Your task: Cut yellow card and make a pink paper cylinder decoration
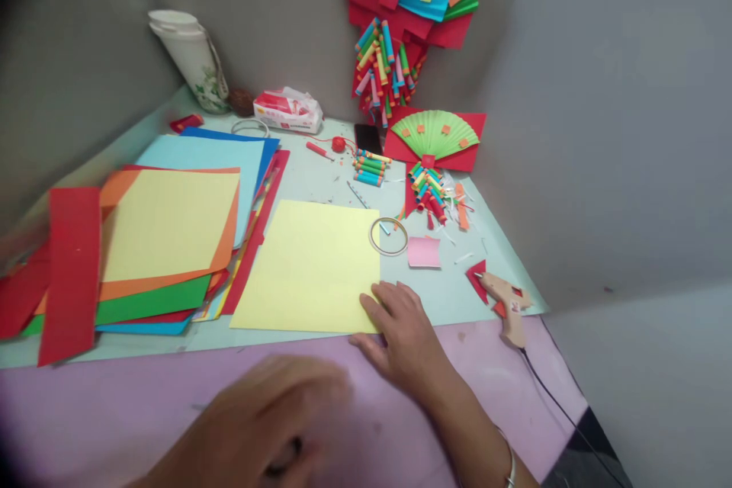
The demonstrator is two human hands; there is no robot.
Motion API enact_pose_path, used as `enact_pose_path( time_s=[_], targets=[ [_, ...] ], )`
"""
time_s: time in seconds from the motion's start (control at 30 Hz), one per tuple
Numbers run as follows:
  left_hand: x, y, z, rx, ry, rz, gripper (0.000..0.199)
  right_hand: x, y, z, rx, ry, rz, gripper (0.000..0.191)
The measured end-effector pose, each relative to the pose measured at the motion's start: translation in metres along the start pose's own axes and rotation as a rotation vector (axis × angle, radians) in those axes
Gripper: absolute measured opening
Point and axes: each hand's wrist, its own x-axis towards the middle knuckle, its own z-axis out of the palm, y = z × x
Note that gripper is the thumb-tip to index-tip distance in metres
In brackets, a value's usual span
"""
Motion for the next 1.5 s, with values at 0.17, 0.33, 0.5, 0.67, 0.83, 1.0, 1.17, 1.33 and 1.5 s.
enact_pose_path(
  time_s=[0.17,0.33,0.5,0.67,0.83,1.0,1.17,1.33,1.5],
  targets=[
    [0.060,-0.029,-0.015,0.320,-0.002,0.036,0.042,0.003,0.000,-0.007,0.089,-0.006,-0.007,0.035],
    [0.060,-0.049,-0.009,0.381,-0.031,0.026,0.048,0.005,0.002,-0.011,0.119,-0.010,-0.006,0.036],
    [0.061,-0.054,-0.004,0.396,0.013,0.034,0.044,0.006,0.003,-0.012,0.112,-0.008,-0.013,0.040],
    [0.061,-0.057,-0.002,0.379,0.078,0.078,0.037,0.004,0.003,-0.011,0.136,0.003,-0.042,0.026],
    [0.062,-0.054,-0.007,0.357,0.159,0.118,0.034,0.004,0.003,-0.010,0.103,0.096,-0.076,0.017],
    [0.063,-0.043,-0.030,0.374,0.328,0.085,0.040,0.007,-0.001,-0.010,0.042,0.274,0.004,0.016],
    [0.053,-0.034,-0.047,0.174,0.689,-0.312,0.035,0.011,-0.009,-0.009,0.089,0.481,0.195,0.022],
    [0.063,-0.026,-0.047,-0.855,0.295,-0.760,0.041,0.013,-0.027,-0.007,0.105,0.482,0.057,0.030],
    [0.077,-0.023,-0.043,-1.382,0.231,-0.835,0.043,0.022,-0.054,-0.008,0.122,0.266,-0.181,0.025]
  ],
)
